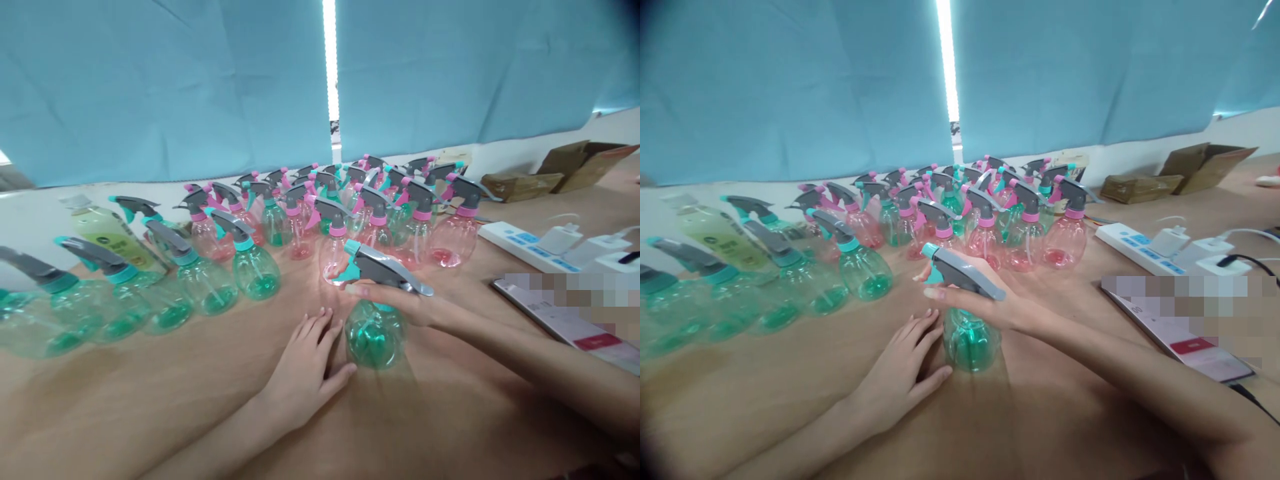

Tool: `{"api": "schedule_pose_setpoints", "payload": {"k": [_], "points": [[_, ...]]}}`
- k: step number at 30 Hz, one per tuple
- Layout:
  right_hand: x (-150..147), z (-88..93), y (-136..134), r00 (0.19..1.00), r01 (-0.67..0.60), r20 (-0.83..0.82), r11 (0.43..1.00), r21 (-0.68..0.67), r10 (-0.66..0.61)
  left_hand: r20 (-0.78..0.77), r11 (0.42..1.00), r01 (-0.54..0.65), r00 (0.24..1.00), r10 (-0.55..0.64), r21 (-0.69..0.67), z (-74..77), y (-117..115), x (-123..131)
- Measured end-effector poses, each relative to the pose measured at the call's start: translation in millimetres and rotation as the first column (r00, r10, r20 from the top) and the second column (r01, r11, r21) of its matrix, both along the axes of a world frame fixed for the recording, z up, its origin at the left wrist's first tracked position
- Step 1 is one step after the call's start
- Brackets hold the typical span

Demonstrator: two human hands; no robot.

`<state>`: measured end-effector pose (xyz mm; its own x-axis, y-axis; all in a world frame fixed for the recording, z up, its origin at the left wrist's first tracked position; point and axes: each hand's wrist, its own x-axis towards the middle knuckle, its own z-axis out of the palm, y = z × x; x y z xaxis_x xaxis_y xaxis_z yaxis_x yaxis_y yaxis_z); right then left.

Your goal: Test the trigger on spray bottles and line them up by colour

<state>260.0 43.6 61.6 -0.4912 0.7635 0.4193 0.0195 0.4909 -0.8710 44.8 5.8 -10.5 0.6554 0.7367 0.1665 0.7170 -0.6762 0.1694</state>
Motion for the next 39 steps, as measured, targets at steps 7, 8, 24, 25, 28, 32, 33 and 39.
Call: {"api": "schedule_pose_setpoints", "payload": {"k": [7, 8, 24, 25, 28, 32, 33, 39], "points": [[-2.0, -4.4, -0.8, 0.997, 0.05, -0.063, 0.999, -0.007, -0.05, 0.034, 1.0, 0.003, 0.999, -0.003, 0.014, -0.3, -1.1, -0.9], [-1.6, -4.7, -0.9, 0.997, 0.049, -0.055, 0.999, -0.004, -0.049, 0.035, 1.0, 0.003, 0.999, -0.004, 0.015, 0.1, -1.2, -0.7], [-3.5, -6.5, -1.1, 0.993, 0.063, -0.098, 0.998, 0.016, -0.061, 0.016, 1.0, 0.004, 1.0, -0.004, 0.004, -0.2, -0.8, -0.4], [-3.6, -6.7, -1.1, 0.994, 0.068, -0.09, 0.998, 0.014, -0.066, 0.019, 1.0, 0.002, 1.0, -0.002, 0.002, 0.2, -0.9, -0.4], [-3.7, -7.1, -1.3, 0.994, 0.079, -0.076, 0.997, 0.014, -0.078, 0.019, 1.0, 0.001, 1.0, -0.001, -0.002, 1.4, -1.1, -0.4], [-4.4, -6.6, -2.0, 0.992, 0.098, -0.083, 0.995, 0.008, -0.097, 0.022, 1.0, -0.004, 1.0, 0.004, 0.002, 1.1, -1.0, -0.4], [-4.5, -6.3, -2.1, 0.991, 0.101, -0.088, 0.995, 0.006, -0.1, 0.026, 1.0, -0.004, 1.0, 0.004, 0.004, 0.8, -0.9, -0.4], [-3.5, -4.9, -2.1, 0.991, 0.112, -0.078, 0.993, 0.034, -0.109, 0.033, 1.0, -0.004, 0.999, 0.004, 0.004, 1.5, -1.2, -0.3]]}}
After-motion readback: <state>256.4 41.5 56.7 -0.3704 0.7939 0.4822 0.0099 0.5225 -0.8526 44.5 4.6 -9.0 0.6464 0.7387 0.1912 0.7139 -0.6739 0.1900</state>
